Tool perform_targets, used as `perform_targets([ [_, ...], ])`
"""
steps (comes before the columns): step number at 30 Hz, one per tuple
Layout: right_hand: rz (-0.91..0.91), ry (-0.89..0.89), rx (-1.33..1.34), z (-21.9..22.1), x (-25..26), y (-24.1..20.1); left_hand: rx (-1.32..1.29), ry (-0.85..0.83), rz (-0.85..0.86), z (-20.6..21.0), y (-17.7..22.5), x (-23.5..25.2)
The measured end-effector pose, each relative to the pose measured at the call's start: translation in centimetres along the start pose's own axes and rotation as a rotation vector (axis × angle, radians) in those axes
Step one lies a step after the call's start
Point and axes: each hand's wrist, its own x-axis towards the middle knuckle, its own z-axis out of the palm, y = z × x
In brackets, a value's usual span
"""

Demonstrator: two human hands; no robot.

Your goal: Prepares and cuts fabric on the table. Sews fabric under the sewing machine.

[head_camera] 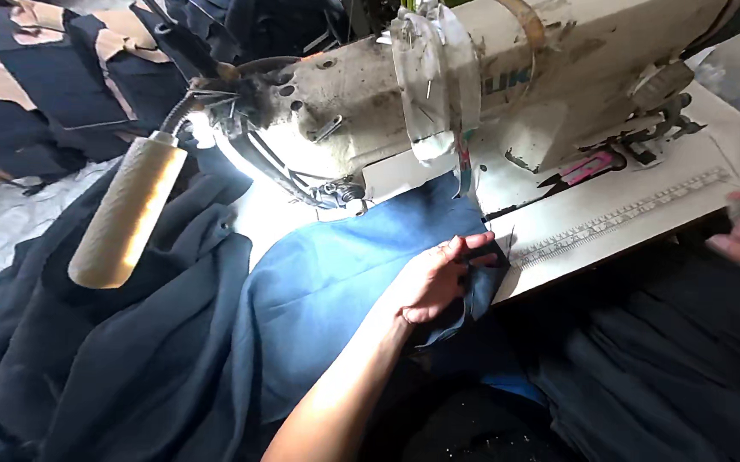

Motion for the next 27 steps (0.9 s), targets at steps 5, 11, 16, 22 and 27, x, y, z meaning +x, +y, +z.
perform_targets([
  [5,-0.478,-0.316,-0.313,3.8,1.6,-7.6,0.110,-0.033,0.007,0.2,0.2,-0.1],
  [11,-0.505,-0.507,-0.355,6.1,4.1,-10.7,0.077,-0.054,0.022,-0.2,-0.1,0.0],
  [16,-0.532,-0.534,-0.286,7.0,3.6,-10.8,0.069,-0.028,-0.004,0.1,0.1,0.1],
  [22,-0.458,-0.490,0.037,7.6,0.9,-9.2,0.373,-0.038,0.201,0.4,1.7,-3.4],
  [27,0.031,-0.600,0.514,5.9,-5.1,-5.2,1.611,0.614,0.307,-7.6,6.6,-21.3],
])
